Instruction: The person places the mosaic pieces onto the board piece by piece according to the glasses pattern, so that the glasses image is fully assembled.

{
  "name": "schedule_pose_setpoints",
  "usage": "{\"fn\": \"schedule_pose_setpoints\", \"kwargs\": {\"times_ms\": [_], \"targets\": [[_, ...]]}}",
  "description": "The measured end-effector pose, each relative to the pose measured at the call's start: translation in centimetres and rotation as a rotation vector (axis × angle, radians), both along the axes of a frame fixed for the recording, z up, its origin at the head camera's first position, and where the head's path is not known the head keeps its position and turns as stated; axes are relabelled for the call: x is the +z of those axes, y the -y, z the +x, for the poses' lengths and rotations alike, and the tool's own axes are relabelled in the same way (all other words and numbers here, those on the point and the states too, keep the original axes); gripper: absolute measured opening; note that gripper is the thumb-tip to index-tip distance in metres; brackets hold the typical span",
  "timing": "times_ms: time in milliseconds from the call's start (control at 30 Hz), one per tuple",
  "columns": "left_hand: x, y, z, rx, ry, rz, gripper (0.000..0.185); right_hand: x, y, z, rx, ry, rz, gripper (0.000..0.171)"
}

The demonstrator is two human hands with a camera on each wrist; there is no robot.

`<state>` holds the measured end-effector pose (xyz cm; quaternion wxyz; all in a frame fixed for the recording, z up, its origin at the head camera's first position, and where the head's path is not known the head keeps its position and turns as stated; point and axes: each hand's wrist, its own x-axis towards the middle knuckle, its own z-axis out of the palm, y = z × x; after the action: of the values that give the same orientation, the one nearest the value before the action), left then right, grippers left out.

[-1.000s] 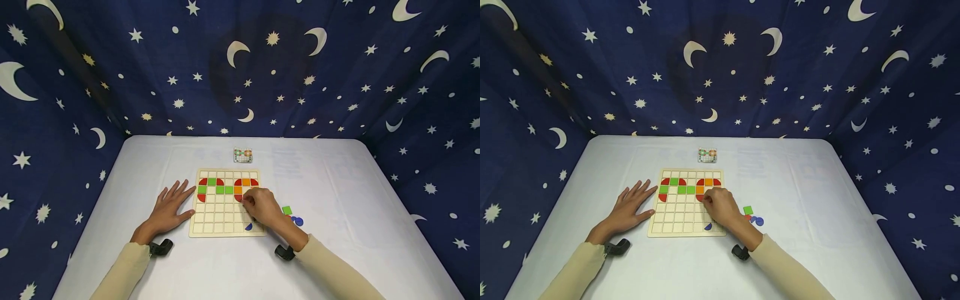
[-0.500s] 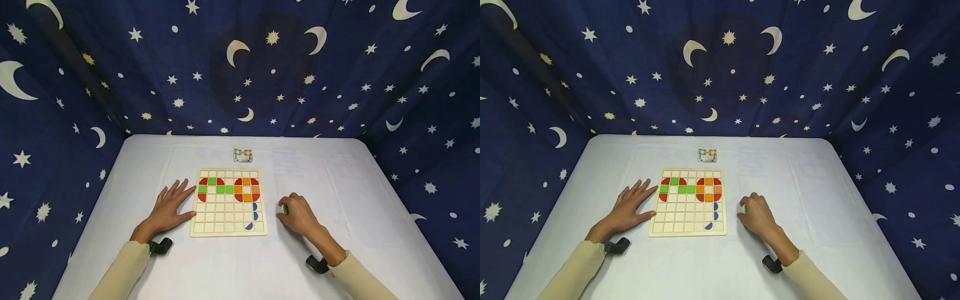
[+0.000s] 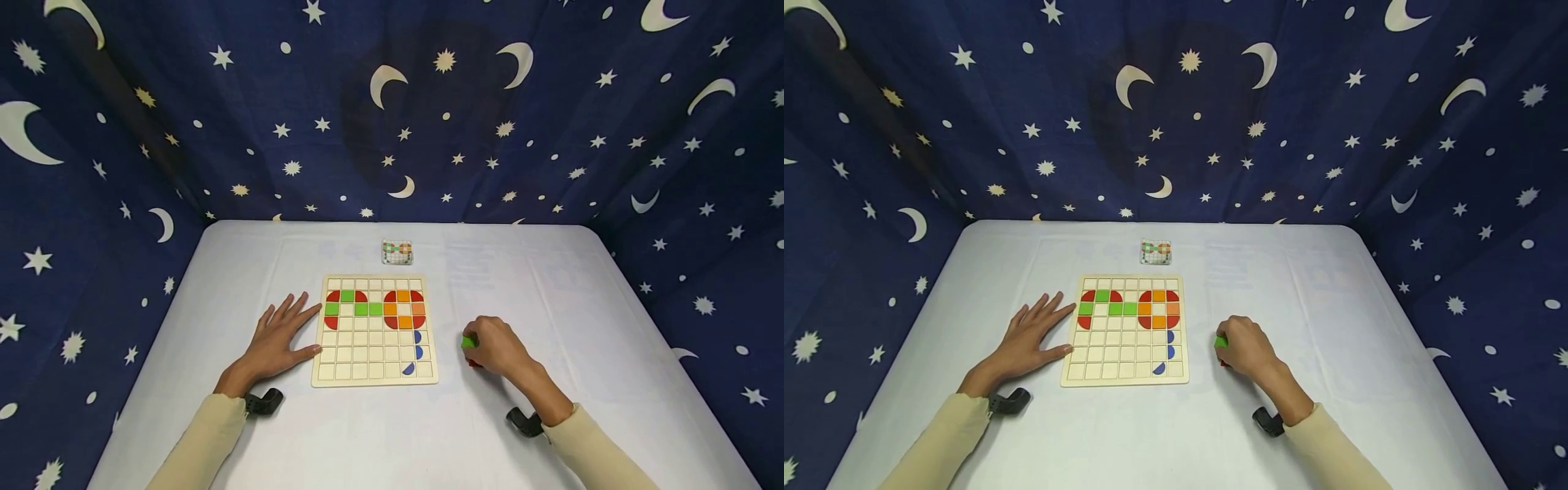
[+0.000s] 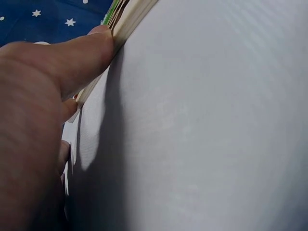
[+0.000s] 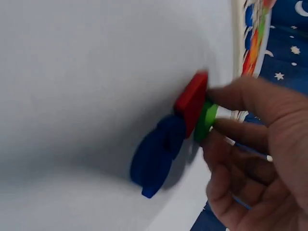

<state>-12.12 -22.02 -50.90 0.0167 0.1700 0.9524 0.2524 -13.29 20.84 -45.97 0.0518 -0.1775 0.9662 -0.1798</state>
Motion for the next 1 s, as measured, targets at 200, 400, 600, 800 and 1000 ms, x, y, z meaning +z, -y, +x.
{"fn": "schedule_pose_setpoints", "kwargs": {"times_ms": [200, 400, 600, 800, 1000], "targets": [[-0.1, -0.1, 0.1, -0.003, -0.001, 0.006, 0.082, -0.4, 0.2, -1.7, 0.158, -0.116, 0.103, 0.020], [-0.1, -0.7, -0.1, -0.017, 0.005, 0.003, 0.081, 0.3, 0.9, -2.6, 0.083, -0.043, 0.098, 0.034], [-0.3, -0.5, -0.2, -0.010, -0.005, 0.001, 0.082, 0.6, -0.1, -2.8, 0.027, 0.058, 0.058, 0.032], [-0.3, -0.2, -0.2, -0.004, -0.033, 0.006, 0.081, 0.2, -1.0, -2.8, -0.054, -0.066, -0.003, 0.031], [-0.3, 0.2, -0.2, 0.001, -0.024, -0.001, 0.082, -0.7, -1.9, -3.4, -0.083, -0.156, -0.071, 0.018]]}}
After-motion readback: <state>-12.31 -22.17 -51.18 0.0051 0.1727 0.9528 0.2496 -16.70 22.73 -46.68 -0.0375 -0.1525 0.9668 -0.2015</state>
